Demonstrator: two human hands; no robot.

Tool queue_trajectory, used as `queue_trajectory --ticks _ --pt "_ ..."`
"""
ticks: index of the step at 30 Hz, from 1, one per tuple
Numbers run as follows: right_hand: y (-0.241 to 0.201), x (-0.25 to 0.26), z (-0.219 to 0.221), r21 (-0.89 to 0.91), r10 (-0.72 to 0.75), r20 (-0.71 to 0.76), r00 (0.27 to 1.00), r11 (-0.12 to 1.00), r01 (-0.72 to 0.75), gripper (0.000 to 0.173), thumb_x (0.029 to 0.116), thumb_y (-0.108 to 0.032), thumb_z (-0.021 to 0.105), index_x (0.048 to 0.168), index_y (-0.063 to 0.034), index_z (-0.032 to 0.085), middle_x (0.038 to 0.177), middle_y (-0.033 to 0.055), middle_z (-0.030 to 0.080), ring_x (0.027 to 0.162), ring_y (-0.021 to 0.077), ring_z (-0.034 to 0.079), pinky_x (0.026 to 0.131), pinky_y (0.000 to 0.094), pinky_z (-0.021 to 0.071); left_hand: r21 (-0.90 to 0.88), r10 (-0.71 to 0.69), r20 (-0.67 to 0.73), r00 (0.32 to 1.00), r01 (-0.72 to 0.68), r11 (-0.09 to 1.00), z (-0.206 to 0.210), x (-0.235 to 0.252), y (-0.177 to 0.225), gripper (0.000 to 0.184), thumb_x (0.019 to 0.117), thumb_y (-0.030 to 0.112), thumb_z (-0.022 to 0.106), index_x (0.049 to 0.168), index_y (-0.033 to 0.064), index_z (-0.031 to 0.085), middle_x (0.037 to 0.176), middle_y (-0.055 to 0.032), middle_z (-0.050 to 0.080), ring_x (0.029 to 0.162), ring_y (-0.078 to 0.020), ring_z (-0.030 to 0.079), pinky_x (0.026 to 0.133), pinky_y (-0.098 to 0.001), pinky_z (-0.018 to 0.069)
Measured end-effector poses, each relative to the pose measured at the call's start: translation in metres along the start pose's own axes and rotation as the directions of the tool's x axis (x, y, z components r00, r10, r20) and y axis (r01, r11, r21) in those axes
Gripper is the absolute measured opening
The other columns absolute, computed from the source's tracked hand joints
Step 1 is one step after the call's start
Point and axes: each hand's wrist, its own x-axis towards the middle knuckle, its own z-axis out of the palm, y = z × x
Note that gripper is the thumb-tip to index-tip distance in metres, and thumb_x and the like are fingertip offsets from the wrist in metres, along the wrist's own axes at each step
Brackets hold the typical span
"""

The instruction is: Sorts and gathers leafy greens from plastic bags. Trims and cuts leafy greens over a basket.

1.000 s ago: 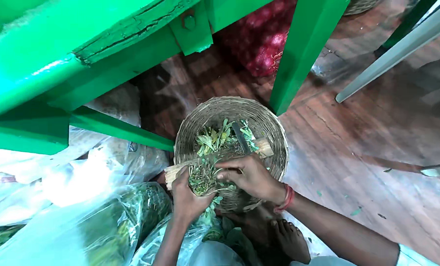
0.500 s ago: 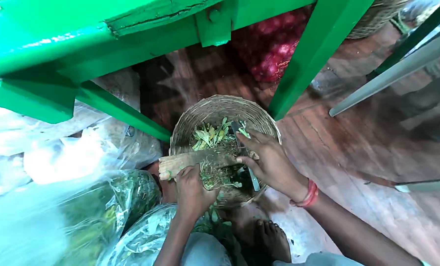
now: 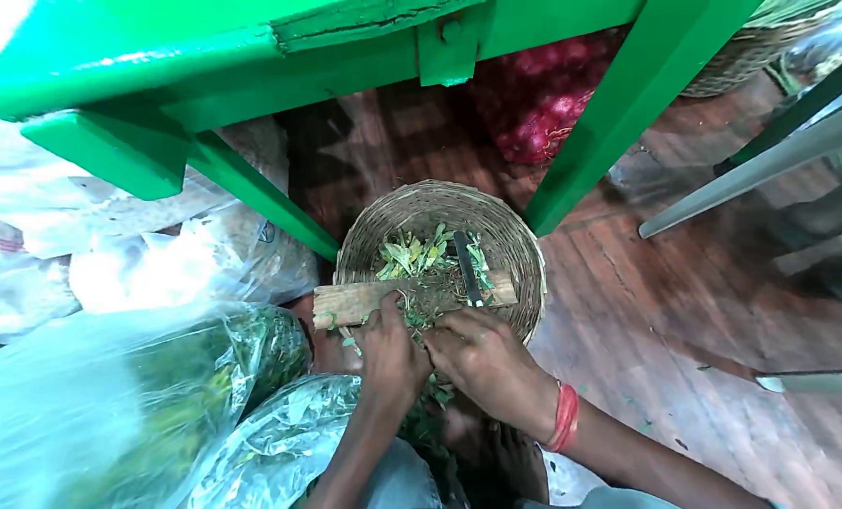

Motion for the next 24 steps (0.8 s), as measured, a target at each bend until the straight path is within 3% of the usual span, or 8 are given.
queue_trajectory --ticks 4,7,10,12,15,18,21,24 --pt "-0.004 0.003 0.006 -0.128 -0.005 -0.029 1.000 0.992 0.001 0.014 0.0961 -0.021 0.063 0.089 -0.0097 0.067 0.087 0.0055 0.064 0.081 0.0225 0.065 0.067 0.0366 0.0552 0.009 0.067 -0.091 0.994 -0.067 0.998 0.004 -0.004 -0.002 0.070 0.0770 0.025 0.078 0.135 0.0018 0.047 0.092 -0.0164 0.066 0.081 -0.0395 0.065 0.074 -0.0621 0.0507" --pt "0.009 0.004 0.009 -0.065 0.165 -0.057 0.985 0.983 -0.169 0.014 0.0929 -0.021 0.068 0.093 -0.0070 0.068 0.087 0.0081 0.064 0.080 0.0245 0.067 0.067 0.0388 0.0597 -0.007 0.029 -0.074 0.997 -0.029 1.000 0.001 -0.004 -0.001 0.089 0.0638 0.037 0.089 0.135 0.0029 0.048 0.093 -0.0155 0.067 0.083 -0.0383 0.066 0.077 -0.0626 0.0513" --pt "0.033 0.004 0.004 -0.053 0.345 -0.178 0.922 0.932 -0.359 0.014 0.0940 -0.019 0.067 0.096 -0.0044 0.066 0.089 0.0111 0.062 0.073 0.0264 0.066 0.058 0.0417 0.0576 -0.102 -0.034 -0.009 0.999 0.033 0.994 -0.006 -0.004 0.001 0.098 0.0553 0.032 0.095 0.137 0.0090 0.047 0.096 -0.0127 0.070 0.083 -0.0328 0.070 0.073 -0.0563 0.0572" --pt "0.043 0.003 -0.003 -0.070 0.383 -0.192 0.903 0.913 -0.402 0.013 0.0977 -0.017 0.064 0.100 -0.0053 0.069 0.091 0.0107 0.065 0.077 0.0265 0.067 0.063 0.0422 0.0578 -0.164 -0.032 0.033 0.999 0.037 0.986 -0.007 -0.005 -0.002 0.100 0.0549 0.028 0.096 0.140 0.0129 0.045 0.096 -0.0120 0.070 0.081 -0.0300 0.070 0.070 -0.0527 0.0582" --pt "0.040 0.006 -0.020 0.071 0.247 -0.108 0.963 0.968 -0.241 0.028 0.0988 -0.012 0.057 0.121 -0.0074 0.074 0.113 0.0090 0.069 0.101 0.0239 0.067 0.085 0.0406 0.0589 -0.190 0.020 0.050 0.999 -0.010 0.982 -0.006 -0.007 -0.006 0.109 0.0539 0.030 0.094 0.147 0.0170 0.039 0.092 -0.0105 0.069 0.078 -0.0290 0.069 0.069 -0.0524 0.0575" --pt "0.026 0.011 -0.027 0.280 -0.006 -0.018 1.000 0.960 0.011 0.027 0.0977 -0.019 0.062 0.120 -0.0191 0.078 0.126 0.0006 0.067 0.118 0.0175 0.061 0.098 0.0369 0.0548 -0.217 0.073 0.072 0.995 -0.056 0.974 -0.004 -0.009 -0.007 0.124 0.0532 0.031 0.096 0.155 0.0179 0.026 0.100 -0.0129 0.070 0.086 -0.0330 0.070 0.076 -0.0572 0.0578" --pt "0.025 0.016 -0.023 0.221 -0.171 0.034 0.985 0.962 0.159 0.022 0.0981 -0.024 0.066 0.115 -0.0273 0.079 0.124 -0.0033 0.068 0.119 0.0184 0.059 0.094 0.0405 0.0529 -0.261 0.134 0.067 0.989 -0.112 0.959 0.000 -0.010 -0.008 0.134 0.0517 0.031 0.096 0.159 0.0193 0.016 0.103 -0.0083 0.070 0.091 -0.0279 0.070 0.081 -0.0527 0.0588" --pt "0.032 0.021 -0.025 0.088 -0.251 0.097 0.963 0.966 0.243 0.018 0.0950 -0.022 0.067 0.105 -0.0294 0.080 0.117 -0.0044 0.069 0.118 0.0206 0.059 0.093 0.0428 0.0510 -0.286 0.136 0.091 0.987 -0.105 0.952 0.000 -0.013 -0.011 0.140 0.0493 0.029 0.098 0.159 0.0240 0.011 0.111 -0.0108 0.069 0.096 -0.0320 0.069 0.081 -0.0546 0.0584"
